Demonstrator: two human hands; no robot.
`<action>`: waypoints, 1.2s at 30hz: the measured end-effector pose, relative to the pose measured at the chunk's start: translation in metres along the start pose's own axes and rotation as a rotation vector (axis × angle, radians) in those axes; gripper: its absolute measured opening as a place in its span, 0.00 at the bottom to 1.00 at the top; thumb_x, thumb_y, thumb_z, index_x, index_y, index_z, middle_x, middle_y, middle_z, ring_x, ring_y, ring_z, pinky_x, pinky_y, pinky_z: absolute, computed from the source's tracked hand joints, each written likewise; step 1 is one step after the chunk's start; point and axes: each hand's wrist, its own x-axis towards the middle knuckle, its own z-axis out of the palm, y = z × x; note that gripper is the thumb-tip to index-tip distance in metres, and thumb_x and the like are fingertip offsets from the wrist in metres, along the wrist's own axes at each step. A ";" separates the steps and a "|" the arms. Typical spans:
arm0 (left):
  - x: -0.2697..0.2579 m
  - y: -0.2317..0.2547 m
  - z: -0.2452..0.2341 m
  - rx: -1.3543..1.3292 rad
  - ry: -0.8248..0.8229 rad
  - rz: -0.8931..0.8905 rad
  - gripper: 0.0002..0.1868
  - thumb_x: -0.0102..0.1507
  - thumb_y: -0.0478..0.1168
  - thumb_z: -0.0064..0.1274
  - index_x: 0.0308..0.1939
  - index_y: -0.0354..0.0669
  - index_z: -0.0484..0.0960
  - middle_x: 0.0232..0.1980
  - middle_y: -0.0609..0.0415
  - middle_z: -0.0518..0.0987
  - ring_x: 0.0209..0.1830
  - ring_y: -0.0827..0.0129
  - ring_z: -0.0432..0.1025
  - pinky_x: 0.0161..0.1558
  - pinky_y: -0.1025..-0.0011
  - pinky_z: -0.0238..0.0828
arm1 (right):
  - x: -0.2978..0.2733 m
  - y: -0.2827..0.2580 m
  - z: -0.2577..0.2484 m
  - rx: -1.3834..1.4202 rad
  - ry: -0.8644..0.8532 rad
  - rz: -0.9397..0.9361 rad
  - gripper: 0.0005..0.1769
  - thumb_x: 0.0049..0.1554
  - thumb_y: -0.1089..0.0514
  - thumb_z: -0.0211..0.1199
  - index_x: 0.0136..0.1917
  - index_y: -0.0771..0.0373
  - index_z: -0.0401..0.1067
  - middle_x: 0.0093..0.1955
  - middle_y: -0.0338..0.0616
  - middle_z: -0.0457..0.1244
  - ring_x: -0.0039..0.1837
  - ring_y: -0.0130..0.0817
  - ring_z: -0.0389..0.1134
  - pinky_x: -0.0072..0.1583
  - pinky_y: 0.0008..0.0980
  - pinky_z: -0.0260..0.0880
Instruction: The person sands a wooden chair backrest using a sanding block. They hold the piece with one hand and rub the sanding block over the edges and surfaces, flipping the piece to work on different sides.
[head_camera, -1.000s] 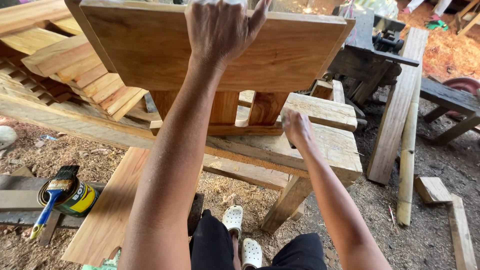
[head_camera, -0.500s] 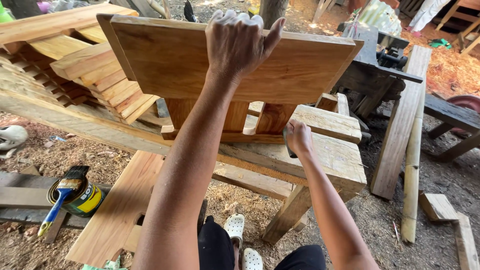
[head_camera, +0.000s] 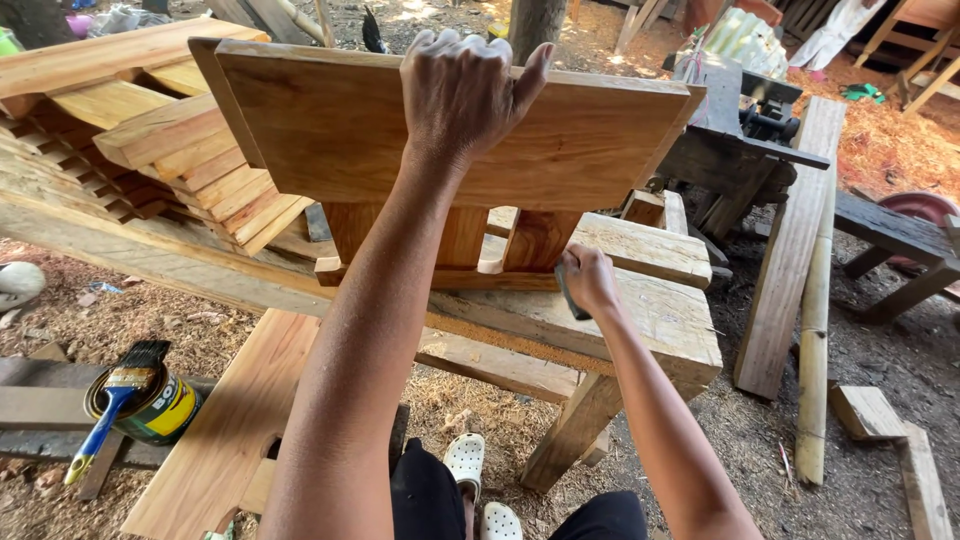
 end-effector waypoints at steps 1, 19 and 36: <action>0.001 0.000 0.002 0.009 0.000 0.001 0.38 0.74 0.65 0.32 0.09 0.60 0.62 0.09 0.66 0.55 0.09 0.77 0.46 0.17 0.68 0.48 | -0.002 0.002 -0.001 0.046 -0.047 0.028 0.20 0.70 0.51 0.47 0.63 0.62 0.74 0.35 0.47 0.68 0.25 0.28 0.60 0.26 0.33 0.61; -0.004 -0.005 0.020 -0.029 -0.051 -0.001 0.38 0.75 0.66 0.31 0.10 0.61 0.62 0.10 0.67 0.56 0.09 0.79 0.45 0.16 0.71 0.48 | -0.034 -0.003 -0.028 -0.082 0.018 -0.124 0.25 0.66 0.47 0.51 0.73 0.54 0.64 0.39 0.46 0.70 0.22 0.26 0.50 0.23 0.25 0.49; -0.001 -0.005 0.007 -0.035 -0.020 -0.001 0.37 0.76 0.64 0.31 0.13 0.60 0.61 0.11 0.67 0.56 0.12 0.78 0.45 0.21 0.69 0.48 | -0.018 -0.012 -0.017 -0.222 -0.011 -0.080 0.25 0.71 0.46 0.39 0.74 0.57 0.62 0.46 0.54 0.70 0.22 0.24 0.45 0.24 0.25 0.47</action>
